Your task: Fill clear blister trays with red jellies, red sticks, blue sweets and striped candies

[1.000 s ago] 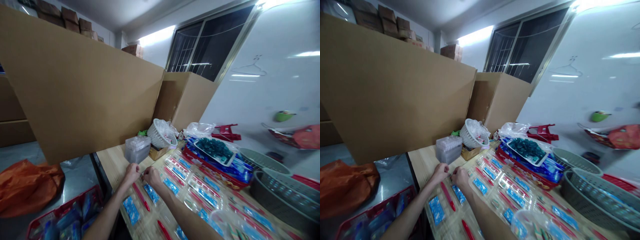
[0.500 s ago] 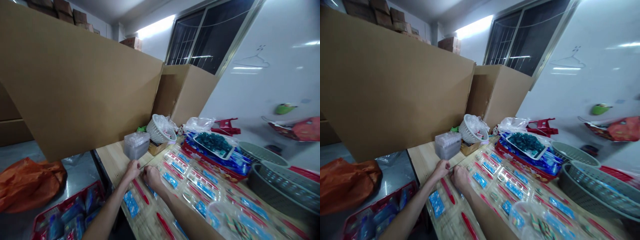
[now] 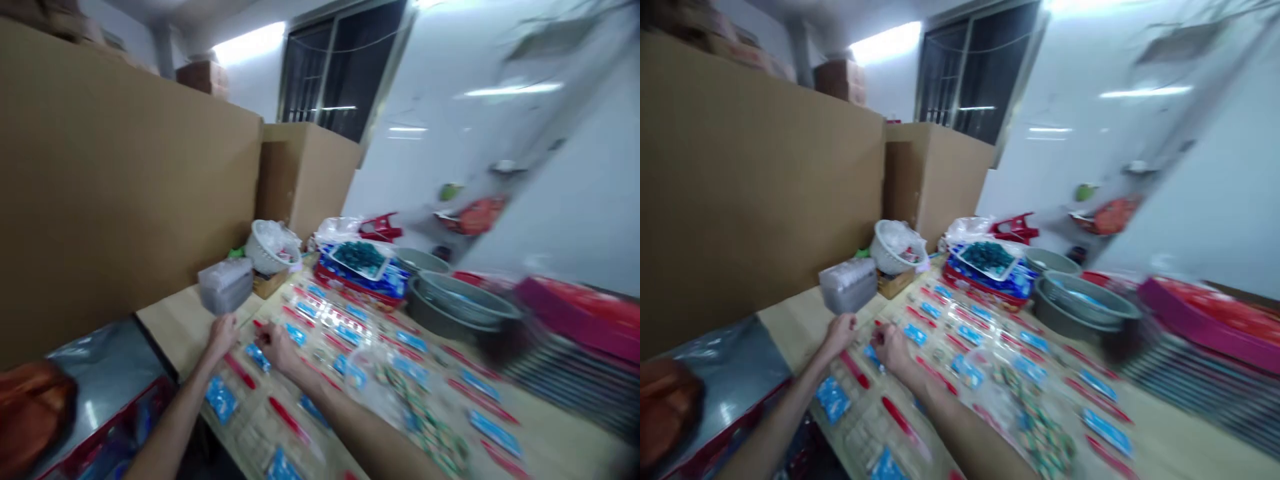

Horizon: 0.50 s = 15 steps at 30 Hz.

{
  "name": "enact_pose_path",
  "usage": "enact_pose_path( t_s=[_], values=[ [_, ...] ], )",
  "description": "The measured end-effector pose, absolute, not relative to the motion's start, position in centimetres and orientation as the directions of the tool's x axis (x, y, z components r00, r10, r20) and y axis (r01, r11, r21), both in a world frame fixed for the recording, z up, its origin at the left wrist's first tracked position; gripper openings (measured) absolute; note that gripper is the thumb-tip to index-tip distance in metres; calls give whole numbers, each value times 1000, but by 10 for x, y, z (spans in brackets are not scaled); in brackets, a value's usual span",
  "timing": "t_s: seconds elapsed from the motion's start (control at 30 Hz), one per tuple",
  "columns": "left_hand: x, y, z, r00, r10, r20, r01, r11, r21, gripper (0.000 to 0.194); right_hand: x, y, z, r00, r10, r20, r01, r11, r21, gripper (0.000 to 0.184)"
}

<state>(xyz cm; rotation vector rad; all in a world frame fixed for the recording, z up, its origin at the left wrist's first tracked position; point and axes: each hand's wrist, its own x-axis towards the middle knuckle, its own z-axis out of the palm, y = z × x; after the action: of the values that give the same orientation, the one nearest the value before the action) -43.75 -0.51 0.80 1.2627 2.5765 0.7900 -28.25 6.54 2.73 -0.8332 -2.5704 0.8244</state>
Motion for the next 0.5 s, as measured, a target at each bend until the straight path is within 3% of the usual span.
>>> enact_pose_path(
  t_s=[0.1,0.2,0.4,0.5],
  values=[
    [-417,-1,28,-619,775,122,730,511,454,6,-216,79,42,-752,643,148,361,588,-724,13],
    [-375,9,50,-528,818,228,803,393,448,12,-127,102,57,-722,683,111,389,533,-752,11],
    [-241,27,63,-152,967,205,752,-21,659,8,17,125,73,-630,766,-128,664,444,-602,15],
    [-183,35,47,47,989,144,750,-130,649,16,41,114,66,-664,729,-167,698,524,-487,22]
  ],
)
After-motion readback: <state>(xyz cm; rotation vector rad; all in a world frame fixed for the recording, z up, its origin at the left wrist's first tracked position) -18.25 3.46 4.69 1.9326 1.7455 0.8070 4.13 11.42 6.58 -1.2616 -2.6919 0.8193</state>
